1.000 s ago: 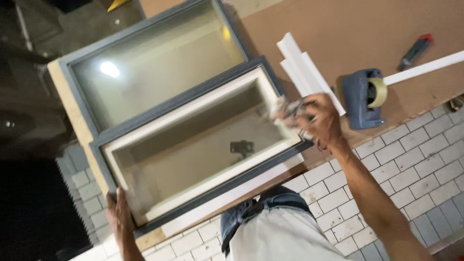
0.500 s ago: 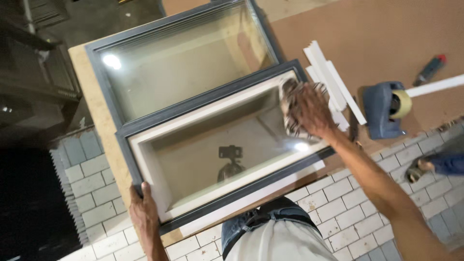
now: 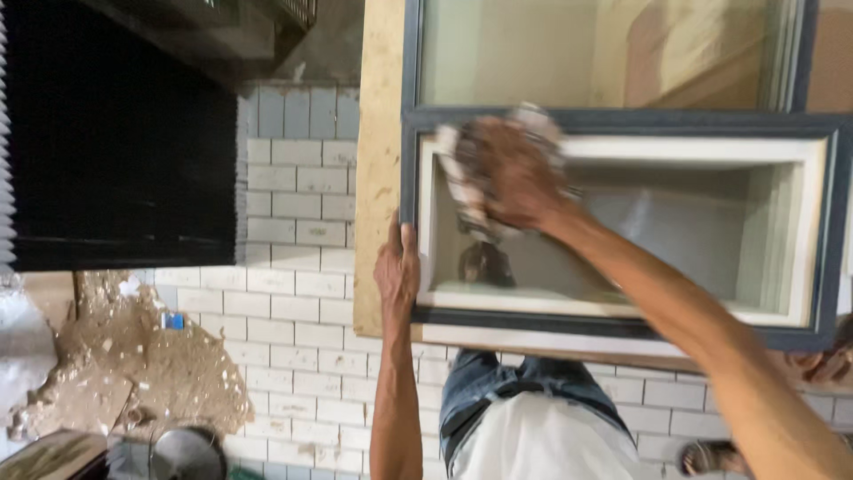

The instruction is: The person assembles a window frame by placing white plastic spacers into the frame's perimeter, cutting them to length with scissors, and pressing them into place. The person repeatedly measures, cuts, and fits spacer pieces along the frame edges.

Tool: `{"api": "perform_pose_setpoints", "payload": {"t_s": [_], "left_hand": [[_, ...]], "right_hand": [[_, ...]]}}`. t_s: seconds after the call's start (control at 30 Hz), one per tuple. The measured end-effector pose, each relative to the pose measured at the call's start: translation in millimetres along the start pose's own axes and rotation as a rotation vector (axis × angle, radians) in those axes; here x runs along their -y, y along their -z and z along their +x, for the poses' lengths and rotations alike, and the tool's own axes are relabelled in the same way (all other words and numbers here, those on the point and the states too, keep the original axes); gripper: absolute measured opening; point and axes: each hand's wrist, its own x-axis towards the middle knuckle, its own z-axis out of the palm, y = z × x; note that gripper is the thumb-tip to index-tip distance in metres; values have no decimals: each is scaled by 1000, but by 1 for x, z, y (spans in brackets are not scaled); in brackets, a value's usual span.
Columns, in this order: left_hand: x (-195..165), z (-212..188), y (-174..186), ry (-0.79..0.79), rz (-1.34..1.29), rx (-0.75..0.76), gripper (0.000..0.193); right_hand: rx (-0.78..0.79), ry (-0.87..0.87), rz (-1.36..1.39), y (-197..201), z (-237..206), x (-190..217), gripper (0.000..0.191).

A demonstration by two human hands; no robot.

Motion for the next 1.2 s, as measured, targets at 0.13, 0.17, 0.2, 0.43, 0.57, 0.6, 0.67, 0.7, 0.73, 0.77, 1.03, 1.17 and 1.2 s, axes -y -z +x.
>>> {"api": "perform_pose_setpoints", "payload": {"t_s": [0.13,0.17,0.2,0.43,0.57,0.6,0.67,0.7,0.73,0.77,1.03,1.17,1.2], "left_hand": [[15,12,-5,164,-146,183,72],[16,11,-3,-105,-62,23,71],[16,9,-2,-391,11,-126,76],[-32,-21,25,-19,17,45,89],[-46,-21,24,-178,274,-54,89],[-47,-21,23,-155,296,-62,88],[-46,-18,20,-182,326,-98,84],[-45,-18,19,-229,344,-124,81],[-46,-18,18,-273,364,-151,79],[-49,-16,17,-275,353,-152,77],[-63,-25,27,-217,137,-100,56],[-50,-18,33,-340,49,-113,47],[-46,-16,34,-289,57,-90,50]], "right_hand": [[-142,48,34,-47,27,106,49],[-128,-15,135,-46,16,123,49],[-123,-90,224,-42,0,134,49],[40,-21,-51,-11,-105,137,65],[-118,-268,4,43,-187,40,64],[-136,-344,-19,62,-219,12,64],[-162,-427,-122,95,-274,-38,64],[-183,-435,-182,108,-297,-59,64],[-256,-394,-263,118,-317,-80,75],[-273,-440,-319,125,-331,-104,75],[-402,-1049,-62,138,-398,-200,31],[-443,-583,-290,129,-398,-205,23],[-646,-771,118,129,-396,-199,29]]}}
